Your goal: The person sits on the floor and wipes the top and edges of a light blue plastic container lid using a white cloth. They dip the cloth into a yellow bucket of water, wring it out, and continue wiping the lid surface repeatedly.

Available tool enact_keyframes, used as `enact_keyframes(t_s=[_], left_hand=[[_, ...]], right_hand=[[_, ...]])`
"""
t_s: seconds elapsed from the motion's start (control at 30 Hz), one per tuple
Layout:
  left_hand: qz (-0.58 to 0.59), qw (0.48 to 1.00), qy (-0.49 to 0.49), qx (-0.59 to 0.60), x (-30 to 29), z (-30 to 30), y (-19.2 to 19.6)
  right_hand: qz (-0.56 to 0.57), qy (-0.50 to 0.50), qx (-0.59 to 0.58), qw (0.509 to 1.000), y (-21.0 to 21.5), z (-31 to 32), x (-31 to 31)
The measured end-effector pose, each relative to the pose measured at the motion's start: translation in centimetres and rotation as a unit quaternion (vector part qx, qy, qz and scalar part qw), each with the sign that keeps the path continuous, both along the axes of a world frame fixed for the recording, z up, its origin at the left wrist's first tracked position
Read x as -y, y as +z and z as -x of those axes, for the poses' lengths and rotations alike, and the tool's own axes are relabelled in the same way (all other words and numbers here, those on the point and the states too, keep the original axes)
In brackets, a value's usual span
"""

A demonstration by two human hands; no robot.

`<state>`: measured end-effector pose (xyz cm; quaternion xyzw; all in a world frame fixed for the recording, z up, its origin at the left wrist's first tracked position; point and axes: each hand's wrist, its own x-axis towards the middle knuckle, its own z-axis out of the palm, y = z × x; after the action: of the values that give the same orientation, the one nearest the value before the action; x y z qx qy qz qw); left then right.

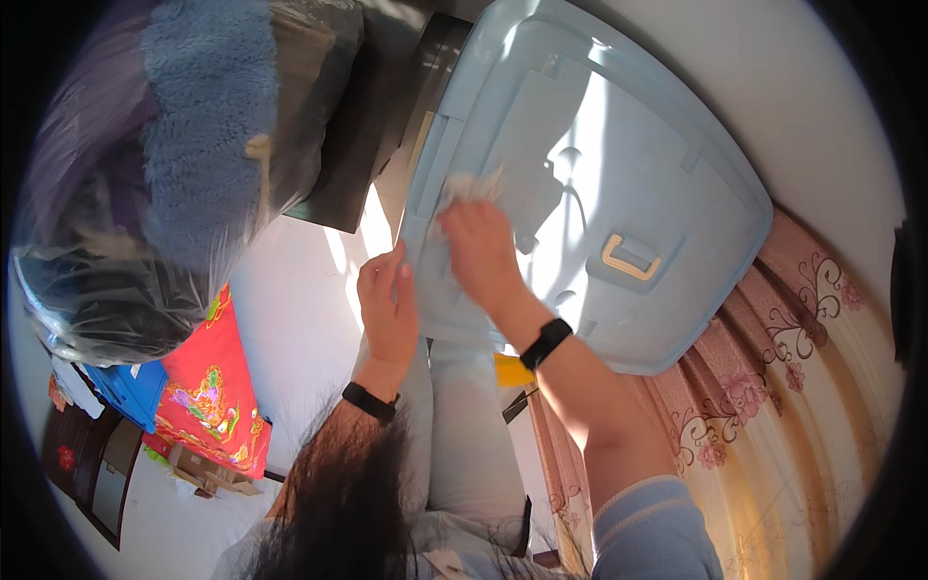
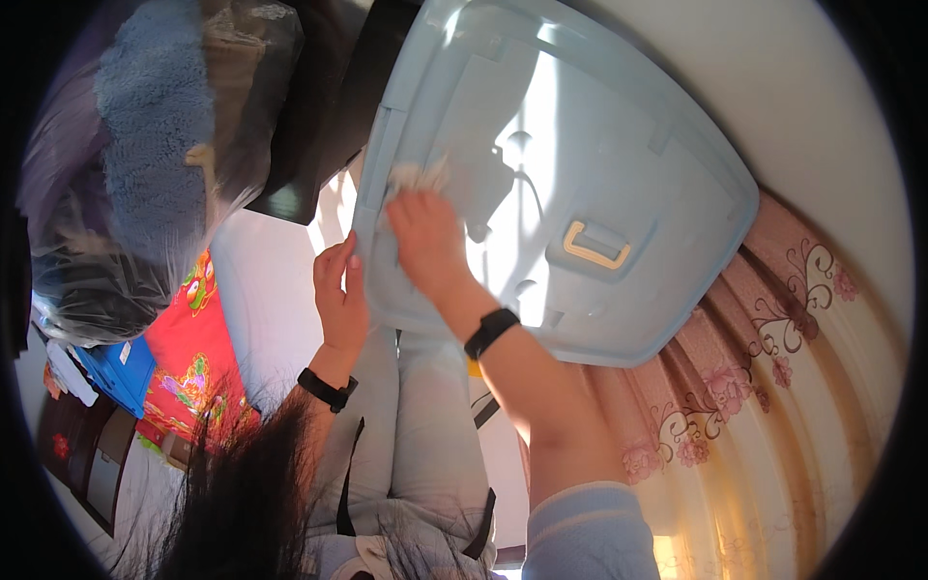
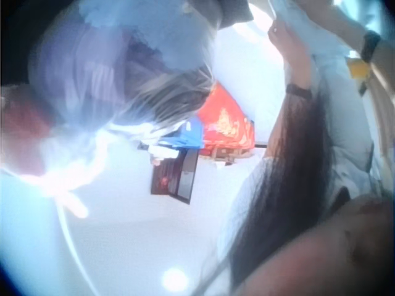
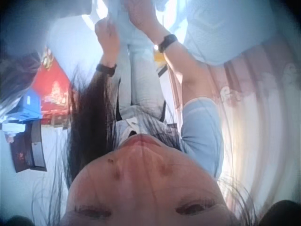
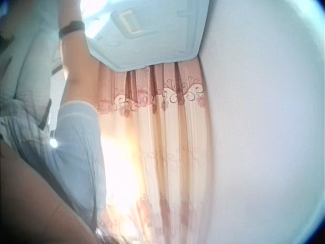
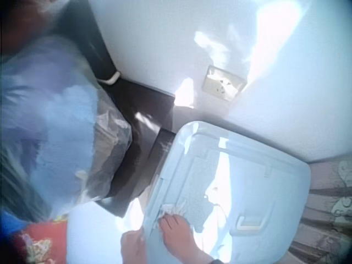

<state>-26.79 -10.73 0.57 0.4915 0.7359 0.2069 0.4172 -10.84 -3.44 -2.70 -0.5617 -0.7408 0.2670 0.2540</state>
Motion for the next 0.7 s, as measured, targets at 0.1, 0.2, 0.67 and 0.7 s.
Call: enact_keyframes(t_s=[0.1,0.2,0.67,0.7], left_hand=[[0.003,1.000,0.000,0.009,-0.4,0.3,0.1],[0.007,1.000,-0.011,0.021,-0.2,0.7,0.3],[-0.018,1.000,-0.011,0.006,0.3,0.9,0.1],[-0.017,1.000,-0.010,-0.001,0.3,0.9,0.0]], right_hand=[[0.174,0.163,0.005,0.971,2.1,2.1,7.2],[0.092,0.161,-0.092,0.978,1.1,0.9,4.9],[-0.076,0.172,0.235,0.954,3.2,0.0,-11.9],[-0.083,0.210,0.241,0.944,3.1,0.0,-11.9]])
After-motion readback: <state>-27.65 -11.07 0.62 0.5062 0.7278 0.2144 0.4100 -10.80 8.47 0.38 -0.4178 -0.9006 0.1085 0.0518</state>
